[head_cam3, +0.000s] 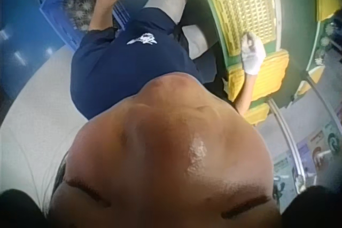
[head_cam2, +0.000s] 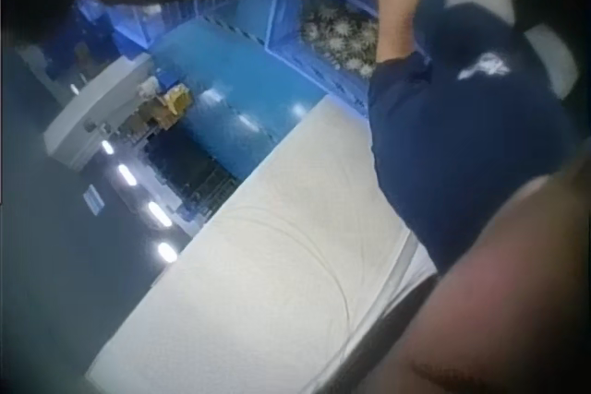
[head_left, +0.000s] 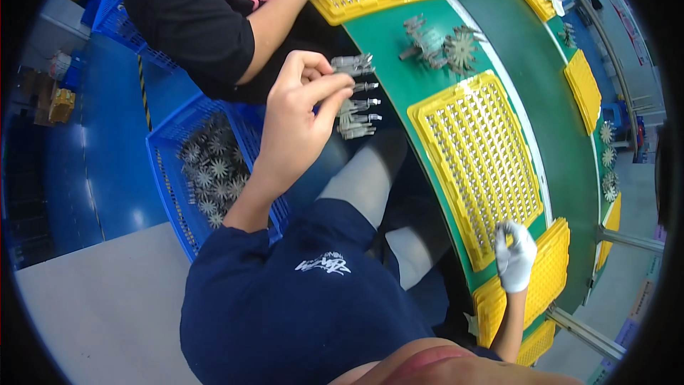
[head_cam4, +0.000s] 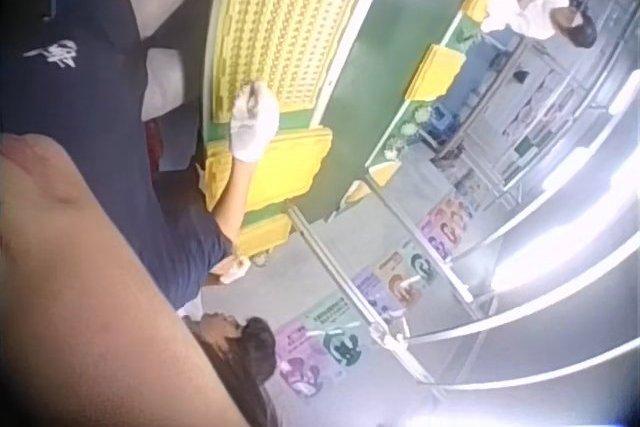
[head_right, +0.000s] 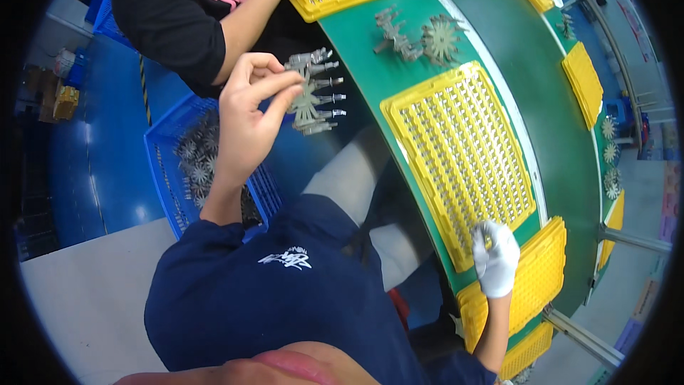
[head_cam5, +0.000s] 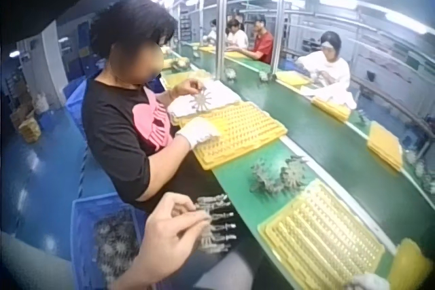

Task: Assembling and inspecting small star-shaped metal components at a factory workstation.

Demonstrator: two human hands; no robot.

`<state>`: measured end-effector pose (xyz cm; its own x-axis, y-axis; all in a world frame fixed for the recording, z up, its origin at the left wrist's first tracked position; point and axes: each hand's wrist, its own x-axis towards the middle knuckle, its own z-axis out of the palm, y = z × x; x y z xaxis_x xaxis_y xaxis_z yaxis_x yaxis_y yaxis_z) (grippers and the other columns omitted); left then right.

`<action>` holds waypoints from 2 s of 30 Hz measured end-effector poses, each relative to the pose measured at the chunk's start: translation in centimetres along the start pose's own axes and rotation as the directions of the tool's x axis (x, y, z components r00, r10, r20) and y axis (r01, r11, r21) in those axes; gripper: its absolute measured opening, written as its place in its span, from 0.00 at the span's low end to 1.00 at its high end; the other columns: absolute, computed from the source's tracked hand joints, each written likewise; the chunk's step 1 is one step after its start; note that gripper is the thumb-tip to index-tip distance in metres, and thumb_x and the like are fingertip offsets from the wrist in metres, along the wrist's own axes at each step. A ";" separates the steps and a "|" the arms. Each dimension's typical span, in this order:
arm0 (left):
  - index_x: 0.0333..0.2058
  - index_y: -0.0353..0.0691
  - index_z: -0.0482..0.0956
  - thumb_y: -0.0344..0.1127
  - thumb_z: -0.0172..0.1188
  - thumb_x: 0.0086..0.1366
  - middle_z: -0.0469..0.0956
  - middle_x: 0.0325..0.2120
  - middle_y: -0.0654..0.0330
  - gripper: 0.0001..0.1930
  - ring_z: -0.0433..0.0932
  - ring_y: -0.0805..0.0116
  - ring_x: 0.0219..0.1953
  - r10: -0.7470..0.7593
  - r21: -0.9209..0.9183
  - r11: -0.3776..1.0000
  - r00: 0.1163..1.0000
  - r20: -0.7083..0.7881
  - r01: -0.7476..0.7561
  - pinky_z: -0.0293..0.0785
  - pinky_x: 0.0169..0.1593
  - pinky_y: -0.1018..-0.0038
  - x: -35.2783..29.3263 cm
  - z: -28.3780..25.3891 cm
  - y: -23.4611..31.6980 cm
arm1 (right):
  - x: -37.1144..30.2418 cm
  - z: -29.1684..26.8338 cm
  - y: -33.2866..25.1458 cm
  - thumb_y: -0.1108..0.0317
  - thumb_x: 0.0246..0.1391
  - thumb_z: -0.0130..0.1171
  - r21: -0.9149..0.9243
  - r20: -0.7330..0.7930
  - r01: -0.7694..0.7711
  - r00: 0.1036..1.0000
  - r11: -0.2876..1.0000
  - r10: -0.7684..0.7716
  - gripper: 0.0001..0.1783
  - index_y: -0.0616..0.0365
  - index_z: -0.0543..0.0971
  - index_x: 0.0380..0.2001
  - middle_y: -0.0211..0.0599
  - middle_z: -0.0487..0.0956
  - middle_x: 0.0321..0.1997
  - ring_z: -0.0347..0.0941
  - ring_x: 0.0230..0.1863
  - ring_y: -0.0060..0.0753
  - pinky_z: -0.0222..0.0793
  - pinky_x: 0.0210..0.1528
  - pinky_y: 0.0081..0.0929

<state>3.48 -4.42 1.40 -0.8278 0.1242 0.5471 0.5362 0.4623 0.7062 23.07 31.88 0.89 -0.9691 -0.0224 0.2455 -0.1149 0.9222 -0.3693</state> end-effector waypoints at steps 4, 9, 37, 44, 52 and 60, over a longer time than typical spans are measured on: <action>0.36 0.34 0.84 0.22 0.67 0.56 0.77 0.30 0.57 0.07 0.79 0.64 0.28 0.016 -0.031 0.999 1.000 0.024 -0.015 0.74 0.31 0.71 -0.2 0.4 1.7 | 7.0 0.3 -4.6 0.80 0.48 0.65 0.020 -0.113 0.119 0.987 0.993 -0.116 0.08 0.60 0.79 0.33 0.41 0.80 0.29 0.78 0.30 0.40 0.74 0.36 0.29; 0.36 0.31 0.84 0.20 0.65 0.58 0.83 0.31 0.56 0.07 0.80 0.72 0.29 0.026 -0.123 0.992 0.996 0.082 -0.015 0.74 0.34 0.79 -0.3 0.7 3.1 | 14.0 1.1 -11.9 0.72 0.52 0.65 0.220 -0.062 0.201 0.980 0.955 -0.192 0.08 0.57 0.81 0.36 0.41 0.80 0.31 0.79 0.32 0.42 0.74 0.37 0.31; 0.33 0.32 0.83 0.19 0.66 0.54 0.79 0.25 0.55 0.07 0.78 0.63 0.25 0.213 -0.253 0.954 0.959 0.189 -0.162 0.73 0.30 0.73 -0.1 1.3 4.3 | 14.5 1.5 -13.8 0.74 0.48 0.67 0.264 -0.081 0.242 0.970 0.934 -0.228 0.10 0.58 0.82 0.36 0.38 0.80 0.31 0.79 0.35 0.41 0.72 0.39 0.32; 0.32 0.32 0.83 0.19 0.67 0.54 0.79 0.25 0.56 0.07 0.78 0.65 0.24 0.225 -0.266 0.950 0.949 0.221 -0.163 0.72 0.29 0.75 -0.3 1.5 4.7 | 13.8 2.4 -13.3 0.74 0.51 0.66 0.407 -0.101 0.174 0.984 0.897 -0.145 0.06 0.58 0.82 0.35 0.36 0.81 0.32 0.79 0.36 0.36 0.73 0.42 0.28; 0.34 0.31 0.85 0.17 0.65 0.53 0.82 0.28 0.56 0.08 0.79 0.72 0.27 0.182 -0.258 0.960 0.944 0.276 -0.109 0.72 0.32 0.79 -0.6 1.5 5.0 | 12.5 2.6 -12.8 0.75 0.52 0.65 0.521 -0.101 0.090 0.994 0.849 -0.043 0.05 0.62 0.82 0.33 0.34 0.82 0.33 0.79 0.37 0.30 0.73 0.44 0.27; 0.33 0.31 0.85 0.17 0.66 0.53 0.82 0.28 0.56 0.08 0.79 0.71 0.27 0.226 -0.265 0.953 0.923 0.312 -0.144 0.72 0.32 0.79 -0.3 2.0 5.2 | 12.2 3.1 -12.1 0.75 0.52 0.65 0.564 -0.142 0.148 0.987 0.812 -0.081 0.05 0.61 0.83 0.34 0.36 0.82 0.32 0.80 0.37 0.33 0.74 0.44 0.27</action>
<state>6.21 -0.28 3.97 -0.6940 0.4932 0.5245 0.6743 0.1901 0.7135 11.93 19.26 5.62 -0.9158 -0.0414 0.3995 -0.3595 0.5280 -0.7694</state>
